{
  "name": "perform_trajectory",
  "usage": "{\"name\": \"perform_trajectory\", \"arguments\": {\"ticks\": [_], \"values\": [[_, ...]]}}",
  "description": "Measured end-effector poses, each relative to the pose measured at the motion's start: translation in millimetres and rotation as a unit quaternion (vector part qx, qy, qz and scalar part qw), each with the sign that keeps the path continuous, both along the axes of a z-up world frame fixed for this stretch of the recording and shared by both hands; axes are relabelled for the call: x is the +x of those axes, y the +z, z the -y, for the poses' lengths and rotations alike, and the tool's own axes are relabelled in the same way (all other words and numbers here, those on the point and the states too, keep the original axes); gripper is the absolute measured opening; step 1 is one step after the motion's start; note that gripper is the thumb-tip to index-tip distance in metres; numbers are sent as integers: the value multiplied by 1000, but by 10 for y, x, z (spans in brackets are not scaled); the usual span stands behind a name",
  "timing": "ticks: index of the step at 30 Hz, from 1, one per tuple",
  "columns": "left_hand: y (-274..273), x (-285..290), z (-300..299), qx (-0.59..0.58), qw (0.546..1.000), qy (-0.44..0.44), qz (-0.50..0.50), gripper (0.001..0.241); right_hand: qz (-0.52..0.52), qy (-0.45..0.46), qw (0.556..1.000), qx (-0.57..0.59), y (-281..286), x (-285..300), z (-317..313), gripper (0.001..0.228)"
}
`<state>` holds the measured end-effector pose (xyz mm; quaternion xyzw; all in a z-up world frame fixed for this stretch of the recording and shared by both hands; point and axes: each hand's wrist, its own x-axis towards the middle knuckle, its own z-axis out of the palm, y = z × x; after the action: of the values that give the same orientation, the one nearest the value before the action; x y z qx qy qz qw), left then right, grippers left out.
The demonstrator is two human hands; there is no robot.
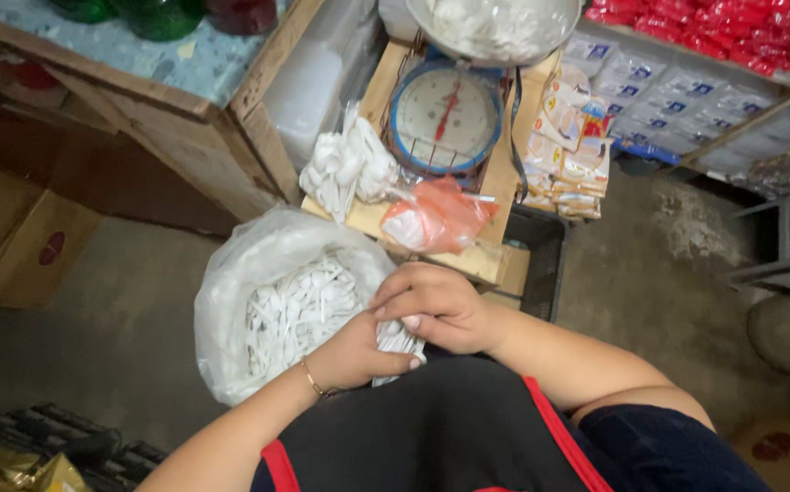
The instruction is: The person sorts through a large bag of white plastic spoons by hand, gathering and bundling several spoons together.
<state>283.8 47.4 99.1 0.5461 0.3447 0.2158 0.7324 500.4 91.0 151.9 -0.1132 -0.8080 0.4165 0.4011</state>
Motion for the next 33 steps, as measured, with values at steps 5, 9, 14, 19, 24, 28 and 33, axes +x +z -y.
{"name": "perform_trajectory", "arguments": {"ticks": [5,9,14,19,24,28,33], "values": [[-38,154,-72,-40,995,-6,87,48,22,-39,995,85,55,61,-69,31],[22,224,-155,-45,999,-11,24,50,74,20,989,123,126,251,-270,38],[-54,345,-271,-8,999,-25,-37,69,85,1,996,21,-85,404,-181,52],[-176,332,-241,-15,997,0,-70,102,66,13,992,-105,-309,453,-142,31],[-240,357,-278,6,1000,26,-4,113,61,54,981,-174,-383,495,-186,29],[-188,271,-545,-70,992,35,97,98,43,-9,987,-157,-635,546,-300,22],[-65,309,-685,-218,972,49,78,64,-138,-83,838,-522,-926,663,-398,22]]}}
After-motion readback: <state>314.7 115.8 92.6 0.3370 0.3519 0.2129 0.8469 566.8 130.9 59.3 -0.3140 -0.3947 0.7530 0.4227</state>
